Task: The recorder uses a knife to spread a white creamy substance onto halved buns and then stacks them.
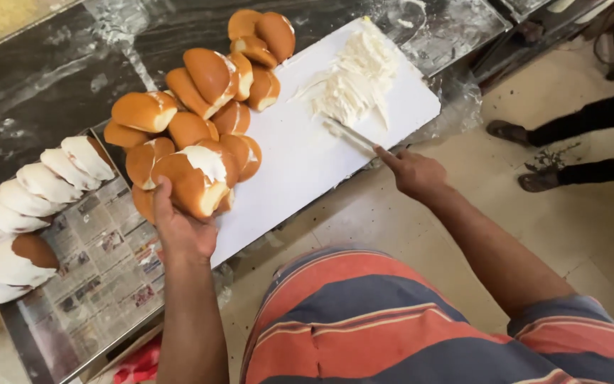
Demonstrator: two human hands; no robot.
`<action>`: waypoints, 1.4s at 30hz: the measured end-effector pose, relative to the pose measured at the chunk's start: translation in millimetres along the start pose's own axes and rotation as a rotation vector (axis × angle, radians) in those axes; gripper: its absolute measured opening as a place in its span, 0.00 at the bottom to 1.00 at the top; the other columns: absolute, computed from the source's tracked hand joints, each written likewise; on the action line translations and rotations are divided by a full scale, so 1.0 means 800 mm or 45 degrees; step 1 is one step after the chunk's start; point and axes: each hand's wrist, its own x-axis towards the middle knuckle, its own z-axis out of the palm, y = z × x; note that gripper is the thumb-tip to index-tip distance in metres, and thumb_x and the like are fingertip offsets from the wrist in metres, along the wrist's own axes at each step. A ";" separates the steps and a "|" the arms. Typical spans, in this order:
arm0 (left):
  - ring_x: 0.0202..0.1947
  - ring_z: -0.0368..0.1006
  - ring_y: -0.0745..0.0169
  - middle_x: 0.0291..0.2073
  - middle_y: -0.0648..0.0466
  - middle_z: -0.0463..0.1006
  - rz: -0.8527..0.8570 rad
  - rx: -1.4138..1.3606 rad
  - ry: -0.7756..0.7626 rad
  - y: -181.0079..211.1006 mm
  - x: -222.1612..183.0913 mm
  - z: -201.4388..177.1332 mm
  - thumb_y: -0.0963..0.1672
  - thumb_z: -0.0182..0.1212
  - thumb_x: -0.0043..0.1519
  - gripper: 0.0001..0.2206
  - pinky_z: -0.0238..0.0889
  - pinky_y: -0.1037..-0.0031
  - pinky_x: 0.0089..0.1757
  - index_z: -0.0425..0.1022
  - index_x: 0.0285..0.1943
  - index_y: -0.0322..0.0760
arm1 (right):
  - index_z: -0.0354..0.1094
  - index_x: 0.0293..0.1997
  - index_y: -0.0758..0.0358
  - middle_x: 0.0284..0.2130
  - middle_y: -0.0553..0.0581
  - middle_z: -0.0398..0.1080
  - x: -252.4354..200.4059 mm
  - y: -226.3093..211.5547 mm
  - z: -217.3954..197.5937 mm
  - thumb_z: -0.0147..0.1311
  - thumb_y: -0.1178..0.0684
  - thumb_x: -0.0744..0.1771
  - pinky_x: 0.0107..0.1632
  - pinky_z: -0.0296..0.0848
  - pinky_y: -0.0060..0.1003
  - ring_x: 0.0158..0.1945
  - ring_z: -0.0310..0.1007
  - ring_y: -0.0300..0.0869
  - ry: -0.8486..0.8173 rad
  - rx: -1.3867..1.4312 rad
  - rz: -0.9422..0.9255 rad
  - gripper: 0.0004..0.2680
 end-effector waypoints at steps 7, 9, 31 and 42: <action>0.60 0.72 0.56 0.61 0.53 0.74 0.024 -0.136 -0.007 -0.016 0.010 -0.031 0.49 0.65 0.61 0.25 0.67 0.58 0.57 0.67 0.67 0.41 | 0.54 0.75 0.44 0.38 0.55 0.71 -0.026 -0.008 0.040 0.48 0.50 0.70 0.35 0.70 0.39 0.34 0.67 0.43 -0.432 1.071 0.151 0.21; 0.62 0.71 0.57 0.62 0.51 0.74 0.047 -0.150 -0.055 -0.021 0.013 -0.036 0.48 0.67 0.64 0.24 0.64 0.61 0.58 0.68 0.68 0.39 | 0.54 0.75 0.46 0.34 0.54 0.70 -0.033 -0.039 0.017 0.48 0.50 0.69 0.32 0.69 0.37 0.30 0.64 0.40 -0.646 1.387 0.238 0.22; 0.53 0.78 0.62 0.54 0.55 0.80 -0.014 -0.612 -0.082 -0.047 -0.005 0.016 0.46 0.65 0.63 0.18 0.75 0.67 0.55 0.74 0.60 0.37 | 0.57 0.74 0.45 0.37 0.60 0.70 -0.066 -0.162 -0.090 0.50 0.56 0.69 0.36 0.71 0.46 0.34 0.70 0.51 0.326 0.687 -0.702 0.22; 0.55 0.76 0.47 0.59 0.46 0.74 0.247 0.066 -0.257 -0.072 -0.043 0.039 0.37 0.68 0.59 0.28 0.77 0.60 0.48 0.63 0.69 0.32 | 0.52 0.78 0.47 0.30 0.52 0.65 -0.077 -0.206 -0.138 0.52 0.55 0.70 0.37 0.71 0.36 0.31 0.65 0.38 -0.079 1.470 -0.444 0.24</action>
